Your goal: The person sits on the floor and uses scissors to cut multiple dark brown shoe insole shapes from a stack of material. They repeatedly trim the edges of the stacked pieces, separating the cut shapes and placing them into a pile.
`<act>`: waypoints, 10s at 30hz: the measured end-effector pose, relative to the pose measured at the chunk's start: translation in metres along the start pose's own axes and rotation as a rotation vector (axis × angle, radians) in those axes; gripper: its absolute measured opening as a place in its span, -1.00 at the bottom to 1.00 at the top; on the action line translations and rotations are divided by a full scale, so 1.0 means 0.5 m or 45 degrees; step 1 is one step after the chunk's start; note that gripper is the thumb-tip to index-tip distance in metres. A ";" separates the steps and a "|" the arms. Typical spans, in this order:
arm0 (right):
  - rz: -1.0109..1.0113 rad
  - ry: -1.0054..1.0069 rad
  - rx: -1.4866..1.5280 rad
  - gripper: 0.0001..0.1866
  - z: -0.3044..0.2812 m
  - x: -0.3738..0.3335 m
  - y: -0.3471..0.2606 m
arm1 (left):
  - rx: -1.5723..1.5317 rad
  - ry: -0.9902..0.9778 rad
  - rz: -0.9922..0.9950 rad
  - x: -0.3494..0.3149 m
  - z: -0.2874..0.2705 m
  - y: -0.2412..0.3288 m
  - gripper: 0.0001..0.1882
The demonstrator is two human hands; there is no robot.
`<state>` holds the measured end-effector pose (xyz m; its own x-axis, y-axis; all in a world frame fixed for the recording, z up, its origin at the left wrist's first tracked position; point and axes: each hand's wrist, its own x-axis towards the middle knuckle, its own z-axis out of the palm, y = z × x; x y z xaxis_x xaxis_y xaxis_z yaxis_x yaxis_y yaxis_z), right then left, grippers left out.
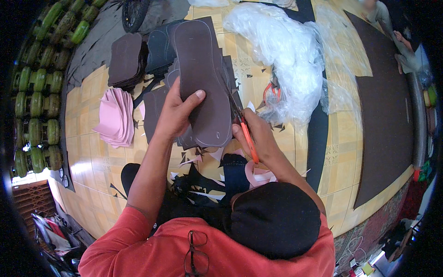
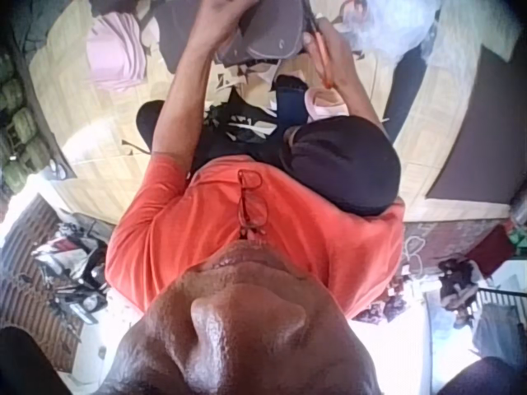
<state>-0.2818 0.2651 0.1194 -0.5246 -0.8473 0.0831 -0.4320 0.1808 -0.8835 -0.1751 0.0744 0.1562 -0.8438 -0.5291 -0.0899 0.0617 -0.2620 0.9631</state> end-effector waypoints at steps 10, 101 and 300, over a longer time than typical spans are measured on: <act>0.051 -0.027 0.042 -0.74 -0.003 0.000 -0.004 | 0.013 -0.045 -0.013 0.001 -0.002 -0.006 -0.44; 0.526 0.025 0.649 -0.49 -0.042 -0.010 0.080 | 0.244 0.283 -0.161 0.001 -0.083 -0.050 -0.56; 0.401 0.173 0.328 -0.54 -0.014 0.013 0.075 | 0.188 0.579 -0.207 -0.119 -0.512 0.014 -0.43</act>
<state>-0.3067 0.2696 0.0898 -0.7008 -0.6942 -0.1641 -0.0475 0.2749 -0.9603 0.0119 -0.1028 0.1035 -0.5167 -0.7974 -0.3118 -0.1553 -0.2708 0.9500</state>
